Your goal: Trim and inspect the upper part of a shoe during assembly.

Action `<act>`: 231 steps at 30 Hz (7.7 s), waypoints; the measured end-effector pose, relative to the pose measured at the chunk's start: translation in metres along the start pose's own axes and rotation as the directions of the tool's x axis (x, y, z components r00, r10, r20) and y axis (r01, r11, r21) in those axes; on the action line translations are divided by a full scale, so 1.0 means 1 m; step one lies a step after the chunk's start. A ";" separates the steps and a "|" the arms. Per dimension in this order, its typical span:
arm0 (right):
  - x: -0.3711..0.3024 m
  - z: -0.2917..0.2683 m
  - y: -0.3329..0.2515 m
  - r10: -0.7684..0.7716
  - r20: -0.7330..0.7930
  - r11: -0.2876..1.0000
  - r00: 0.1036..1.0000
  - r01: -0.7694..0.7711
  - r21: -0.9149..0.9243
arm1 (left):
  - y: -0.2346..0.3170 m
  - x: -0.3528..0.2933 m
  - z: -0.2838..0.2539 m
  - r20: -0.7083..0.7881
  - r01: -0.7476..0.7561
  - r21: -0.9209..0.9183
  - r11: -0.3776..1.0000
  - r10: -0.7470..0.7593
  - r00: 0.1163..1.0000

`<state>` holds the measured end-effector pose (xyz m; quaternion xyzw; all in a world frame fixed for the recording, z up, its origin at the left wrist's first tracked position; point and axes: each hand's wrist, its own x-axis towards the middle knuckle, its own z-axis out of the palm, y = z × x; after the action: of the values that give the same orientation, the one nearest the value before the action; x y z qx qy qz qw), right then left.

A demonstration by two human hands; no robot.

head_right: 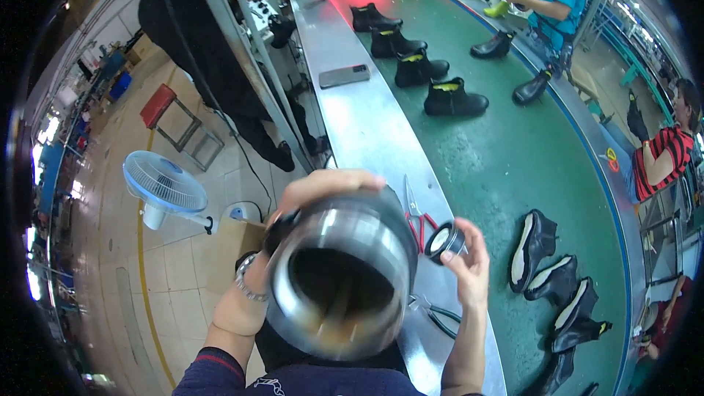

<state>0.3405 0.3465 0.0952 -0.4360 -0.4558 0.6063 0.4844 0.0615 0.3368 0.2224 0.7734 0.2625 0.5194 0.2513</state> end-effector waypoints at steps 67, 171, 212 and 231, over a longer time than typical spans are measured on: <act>0.156 0.133 -0.087 -0.093 0.635 -0.091 0.767 0.628 -0.773 | -0.186 -0.061 0.021 -0.196 0.595 0.082 0.800 -0.572 0.796; -0.080 0.407 -0.118 -0.005 0.828 0.491 0.560 -0.720 0.490 | -0.122 -0.752 0.010 -0.207 0.457 -0.876 -0.153 -0.737 -0.644; 0.041 0.046 0.002 -0.020 0.076 0.986 0.997 0.007 0.166 | 0.042 -0.042 0.010 -0.101 0.005 -0.742 0.671 -0.120 0.988; 0.350 -0.013 0.061 -0.315 -0.142 0.302 0.938 -0.043 -0.952 | 0.114 -0.023 0.003 -0.080 0.730 -0.389 0.562 -0.810 0.581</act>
<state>0.2889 0.6857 0.0024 -0.6822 -0.6787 0.1055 0.2508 0.0734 0.2373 0.2818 0.4557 0.5188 0.4830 0.5384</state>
